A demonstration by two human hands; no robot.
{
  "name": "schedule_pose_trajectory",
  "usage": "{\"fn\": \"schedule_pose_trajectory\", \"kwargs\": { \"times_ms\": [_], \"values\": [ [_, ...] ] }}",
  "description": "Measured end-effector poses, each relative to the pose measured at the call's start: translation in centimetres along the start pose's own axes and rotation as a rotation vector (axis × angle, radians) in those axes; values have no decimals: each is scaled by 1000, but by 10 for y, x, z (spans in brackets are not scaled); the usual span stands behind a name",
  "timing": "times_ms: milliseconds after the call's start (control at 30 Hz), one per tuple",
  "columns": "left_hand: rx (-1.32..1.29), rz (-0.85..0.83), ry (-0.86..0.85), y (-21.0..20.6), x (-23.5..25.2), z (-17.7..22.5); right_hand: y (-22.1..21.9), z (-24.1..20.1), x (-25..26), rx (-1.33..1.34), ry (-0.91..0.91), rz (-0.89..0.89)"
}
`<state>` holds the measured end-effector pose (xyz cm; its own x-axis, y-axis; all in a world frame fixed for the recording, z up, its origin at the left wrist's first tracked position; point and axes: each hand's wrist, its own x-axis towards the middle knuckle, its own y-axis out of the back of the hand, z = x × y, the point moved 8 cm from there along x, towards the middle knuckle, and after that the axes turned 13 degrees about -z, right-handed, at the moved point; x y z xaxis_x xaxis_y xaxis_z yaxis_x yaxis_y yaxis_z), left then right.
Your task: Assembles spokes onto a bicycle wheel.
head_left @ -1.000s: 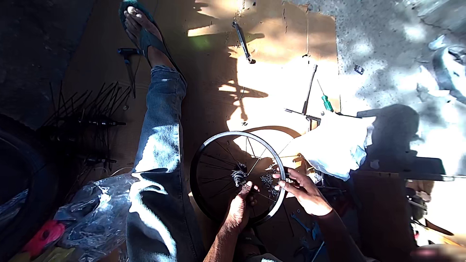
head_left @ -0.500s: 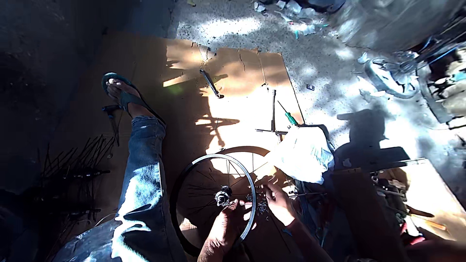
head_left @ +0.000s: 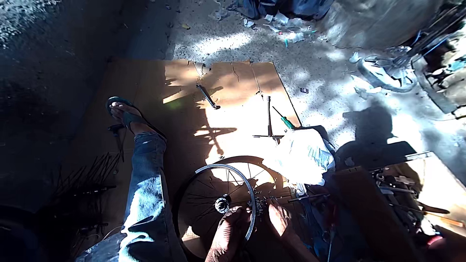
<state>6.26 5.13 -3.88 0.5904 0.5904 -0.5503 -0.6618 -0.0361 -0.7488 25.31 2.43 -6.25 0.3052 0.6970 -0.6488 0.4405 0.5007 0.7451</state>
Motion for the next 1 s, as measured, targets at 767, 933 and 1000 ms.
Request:
{"fn": "schedule_pose_trajectory", "kwargs": {
  "times_ms": [767,933,1000],
  "values": [
    [6,-2,-4,4,-2,-2,35,-11,-56,1005,591,226],
    [4,1,-6,3,-3,-2,41,-11,-58,984,605,239],
    [10,4,-4,2,-3,-2,40,-10,-56,955,597,246]
  ]
}}
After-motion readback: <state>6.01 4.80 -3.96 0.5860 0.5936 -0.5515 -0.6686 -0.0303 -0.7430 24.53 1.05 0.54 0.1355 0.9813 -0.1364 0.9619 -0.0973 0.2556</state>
